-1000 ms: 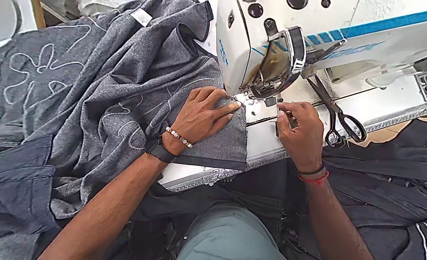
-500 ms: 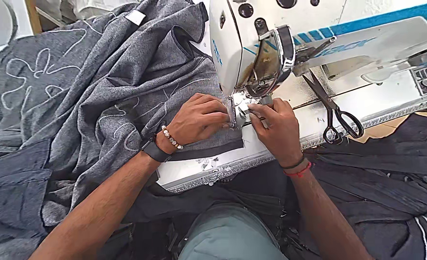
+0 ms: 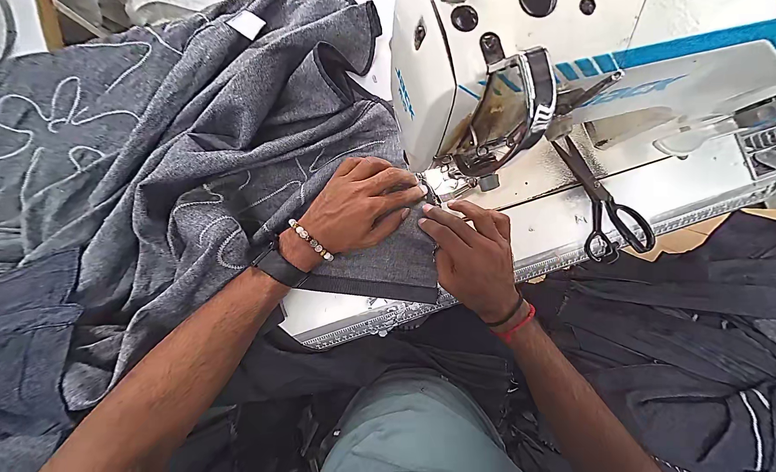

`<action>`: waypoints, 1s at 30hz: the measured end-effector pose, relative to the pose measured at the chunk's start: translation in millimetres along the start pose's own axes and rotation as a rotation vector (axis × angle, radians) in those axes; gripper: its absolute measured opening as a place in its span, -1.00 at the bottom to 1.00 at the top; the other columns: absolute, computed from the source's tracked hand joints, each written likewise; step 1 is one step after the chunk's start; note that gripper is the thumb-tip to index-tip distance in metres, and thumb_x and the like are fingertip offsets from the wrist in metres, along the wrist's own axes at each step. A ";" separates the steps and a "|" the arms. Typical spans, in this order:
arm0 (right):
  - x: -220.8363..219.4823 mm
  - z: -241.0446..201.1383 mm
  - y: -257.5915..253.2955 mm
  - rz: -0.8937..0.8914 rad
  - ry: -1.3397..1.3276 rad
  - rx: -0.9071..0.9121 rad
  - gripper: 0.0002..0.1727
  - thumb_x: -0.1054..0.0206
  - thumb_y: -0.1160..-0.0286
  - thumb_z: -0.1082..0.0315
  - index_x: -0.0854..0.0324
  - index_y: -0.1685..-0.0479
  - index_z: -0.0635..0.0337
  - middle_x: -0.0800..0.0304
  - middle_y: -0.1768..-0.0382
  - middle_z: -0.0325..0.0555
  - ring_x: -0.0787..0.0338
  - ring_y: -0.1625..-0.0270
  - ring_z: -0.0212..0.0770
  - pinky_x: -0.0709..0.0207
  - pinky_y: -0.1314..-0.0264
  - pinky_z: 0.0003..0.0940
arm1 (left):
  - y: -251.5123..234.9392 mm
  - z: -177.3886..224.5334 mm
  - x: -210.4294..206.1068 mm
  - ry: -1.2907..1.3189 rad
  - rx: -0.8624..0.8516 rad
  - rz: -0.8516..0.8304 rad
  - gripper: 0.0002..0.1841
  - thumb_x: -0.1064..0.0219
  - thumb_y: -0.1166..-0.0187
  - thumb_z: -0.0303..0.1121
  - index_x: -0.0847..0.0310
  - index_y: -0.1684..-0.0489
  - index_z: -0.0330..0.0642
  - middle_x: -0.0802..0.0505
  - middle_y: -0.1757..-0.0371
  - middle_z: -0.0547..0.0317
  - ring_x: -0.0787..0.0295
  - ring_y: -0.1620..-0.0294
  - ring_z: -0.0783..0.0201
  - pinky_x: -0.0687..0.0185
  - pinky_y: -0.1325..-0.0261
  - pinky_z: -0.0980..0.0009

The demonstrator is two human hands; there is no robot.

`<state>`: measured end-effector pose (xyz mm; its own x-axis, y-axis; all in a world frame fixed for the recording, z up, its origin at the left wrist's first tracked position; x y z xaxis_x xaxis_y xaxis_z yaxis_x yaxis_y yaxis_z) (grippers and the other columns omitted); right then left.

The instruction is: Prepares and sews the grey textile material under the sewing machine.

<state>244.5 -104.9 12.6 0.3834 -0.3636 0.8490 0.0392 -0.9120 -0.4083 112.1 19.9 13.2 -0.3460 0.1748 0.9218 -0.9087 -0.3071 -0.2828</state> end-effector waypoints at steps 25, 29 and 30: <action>10.2 15.6 4.2 0.170 -0.042 -0.282 -0.72 -0.26 -0.50 0.36 -0.91 0.08 -0.08 -0.95 -0.07 -0.35 -0.75 -0.15 -0.13 -0.41 -0.19 -0.03 | -1.8 31.6 -6.5 -0.088 0.250 0.012 -0.41 -0.25 -0.53 0.30 -0.76 -0.41 0.24 -0.70 -0.49 0.09 -0.47 -0.57 -0.04 -0.21 -0.61 -0.09; 10.7 23.4 2.2 0.150 0.007 -0.450 -0.66 -0.21 -0.67 0.27 -0.80 -0.29 -0.08 -0.87 -0.25 -0.32 -0.71 -0.35 -0.13 -0.48 -0.23 -0.03 | 1.4 36.9 -12.2 -0.158 0.353 -0.021 -0.16 -0.18 -0.41 0.51 -0.59 -0.60 0.19 -0.62 -0.59 0.14 -0.42 -0.61 0.00 -0.15 -0.65 -0.06; 10.2 23.4 1.0 0.146 0.009 -0.457 -0.66 -0.23 -0.68 0.21 -0.79 -0.30 -0.08 -0.86 -0.27 -0.33 -0.70 -0.37 -0.14 -0.46 -0.24 -0.04 | 0.8 36.9 -12.4 -0.167 0.360 -0.024 -0.12 -0.17 -0.39 0.54 -0.58 -0.61 0.17 -0.61 -0.60 0.14 -0.41 -0.62 -0.01 -0.15 -0.66 -0.06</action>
<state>270.0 -105.2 13.0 0.3468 -0.4936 0.7976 -0.4250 -0.8407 -0.3355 124.3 -17.0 11.3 -0.2559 0.0410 0.9658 -0.7658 -0.6183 -0.1766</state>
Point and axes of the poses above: each hand's wrist, its own y-axis away from the middle knuckle, its own x-axis out of the back of the hand, z = x × y, the point moved 7 cm from there along -y, towards the middle knuckle
